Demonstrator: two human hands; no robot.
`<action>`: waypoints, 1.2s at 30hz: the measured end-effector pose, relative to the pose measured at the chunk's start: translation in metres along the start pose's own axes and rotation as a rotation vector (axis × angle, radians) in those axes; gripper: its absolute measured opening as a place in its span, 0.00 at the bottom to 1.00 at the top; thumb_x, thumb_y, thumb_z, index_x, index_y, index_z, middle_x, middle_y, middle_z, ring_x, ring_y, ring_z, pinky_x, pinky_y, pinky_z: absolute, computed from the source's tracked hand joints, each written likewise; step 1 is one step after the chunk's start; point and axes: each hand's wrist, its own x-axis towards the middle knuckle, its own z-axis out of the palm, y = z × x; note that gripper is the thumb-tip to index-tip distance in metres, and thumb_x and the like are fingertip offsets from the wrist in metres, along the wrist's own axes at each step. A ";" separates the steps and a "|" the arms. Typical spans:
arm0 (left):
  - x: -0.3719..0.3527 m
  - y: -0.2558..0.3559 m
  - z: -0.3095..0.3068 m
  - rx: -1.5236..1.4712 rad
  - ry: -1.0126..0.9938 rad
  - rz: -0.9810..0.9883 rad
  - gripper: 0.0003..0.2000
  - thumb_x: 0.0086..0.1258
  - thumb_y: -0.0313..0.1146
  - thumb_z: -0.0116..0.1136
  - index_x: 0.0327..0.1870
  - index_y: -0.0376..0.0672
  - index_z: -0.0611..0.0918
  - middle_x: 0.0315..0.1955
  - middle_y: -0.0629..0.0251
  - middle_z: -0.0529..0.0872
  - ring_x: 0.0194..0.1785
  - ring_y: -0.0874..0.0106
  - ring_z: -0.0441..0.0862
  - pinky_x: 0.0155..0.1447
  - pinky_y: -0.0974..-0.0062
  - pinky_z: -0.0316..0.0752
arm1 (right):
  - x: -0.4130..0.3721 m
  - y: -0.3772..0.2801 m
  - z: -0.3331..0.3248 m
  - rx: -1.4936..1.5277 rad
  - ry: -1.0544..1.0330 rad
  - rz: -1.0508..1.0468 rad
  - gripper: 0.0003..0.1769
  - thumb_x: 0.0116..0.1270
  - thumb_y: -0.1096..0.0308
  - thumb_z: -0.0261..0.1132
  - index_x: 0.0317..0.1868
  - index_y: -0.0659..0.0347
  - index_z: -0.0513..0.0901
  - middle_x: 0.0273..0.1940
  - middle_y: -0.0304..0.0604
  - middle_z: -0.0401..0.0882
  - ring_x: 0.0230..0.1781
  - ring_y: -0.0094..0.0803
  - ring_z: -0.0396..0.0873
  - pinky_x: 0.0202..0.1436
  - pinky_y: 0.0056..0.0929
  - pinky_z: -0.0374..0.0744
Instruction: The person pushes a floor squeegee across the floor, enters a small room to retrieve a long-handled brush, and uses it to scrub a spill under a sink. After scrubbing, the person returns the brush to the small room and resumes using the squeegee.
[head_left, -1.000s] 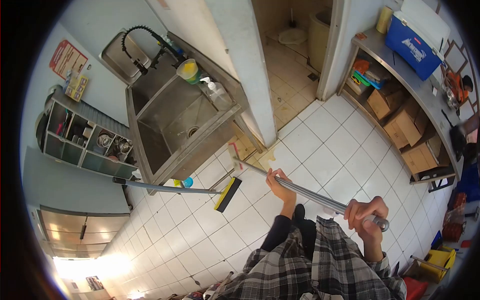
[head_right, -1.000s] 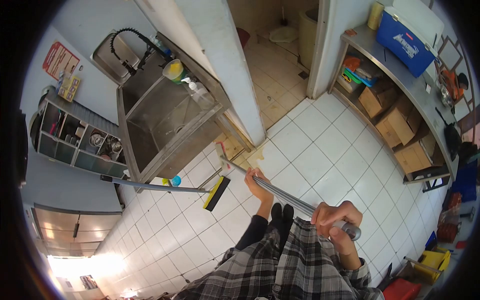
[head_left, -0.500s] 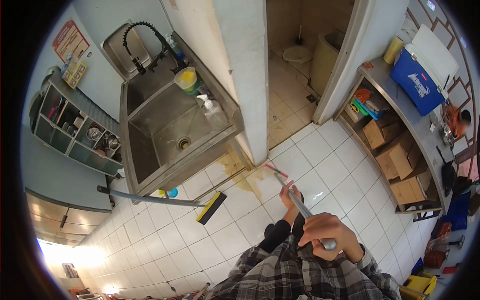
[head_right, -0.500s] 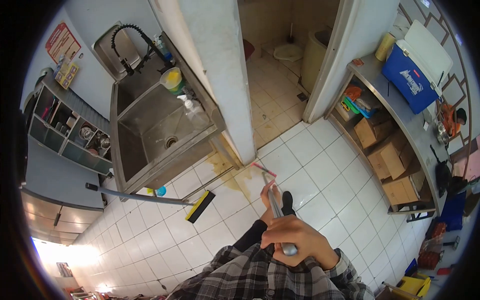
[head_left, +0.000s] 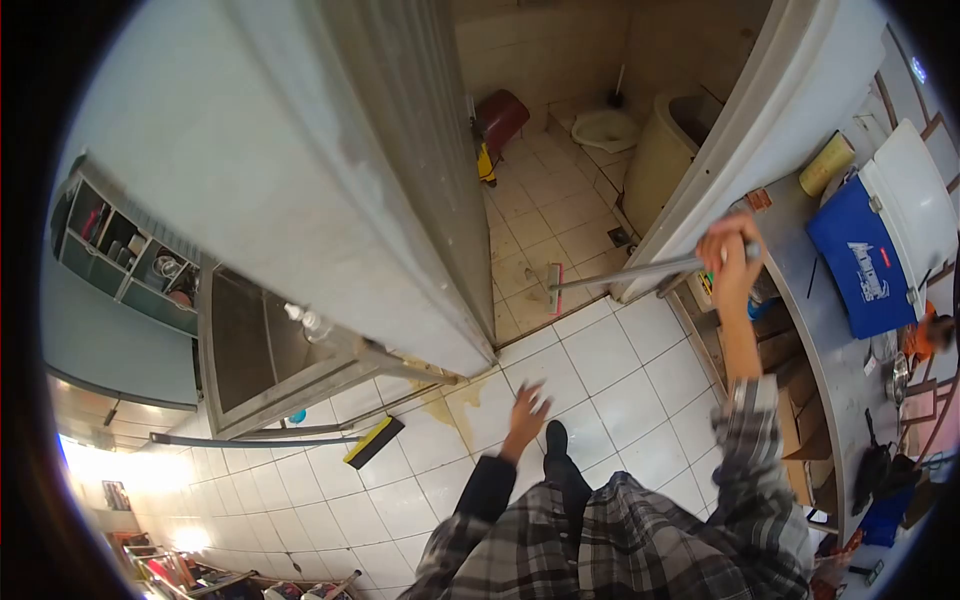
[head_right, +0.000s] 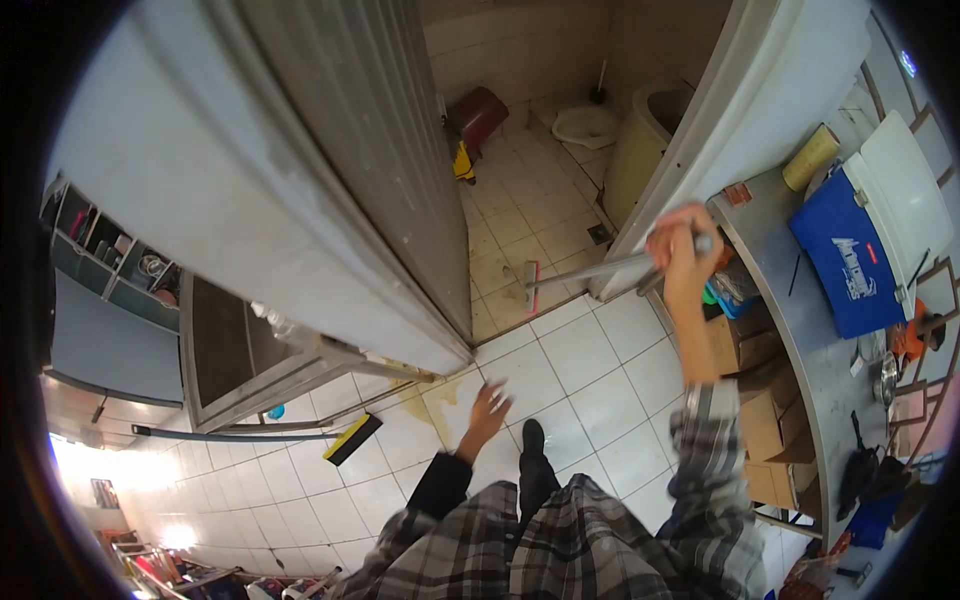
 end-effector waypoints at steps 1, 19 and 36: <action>-0.023 -0.062 -0.031 0.459 -0.021 0.362 0.19 0.59 0.29 0.63 0.53 0.46 0.77 0.50 0.56 0.77 0.55 0.56 0.75 0.61 0.60 0.69 | 0.029 0.014 -0.010 0.014 -0.070 0.021 0.07 0.62 0.76 0.48 0.28 0.66 0.72 0.12 0.35 0.62 0.10 0.20 0.59 0.22 0.26 0.71; -0.365 -0.008 -0.124 0.236 0.335 -1.358 0.17 0.64 0.41 0.50 0.51 0.43 0.76 0.39 0.58 0.81 0.41 0.57 0.81 0.42 0.59 0.74 | 0.187 0.085 -0.196 0.194 0.060 0.192 0.16 0.57 0.71 0.48 0.44 0.67 0.73 0.13 0.36 0.58 0.11 0.22 0.53 0.16 0.22 0.58; -0.451 0.008 -0.095 0.032 0.678 -1.620 0.15 0.68 0.46 0.48 0.45 0.47 0.80 0.34 0.67 0.83 0.35 0.68 0.85 0.35 0.63 0.78 | 0.230 0.309 -0.479 -1.727 0.640 -0.124 0.56 0.45 0.43 0.73 0.59 0.78 0.56 0.46 0.62 0.71 0.41 0.50 0.76 0.44 0.38 0.81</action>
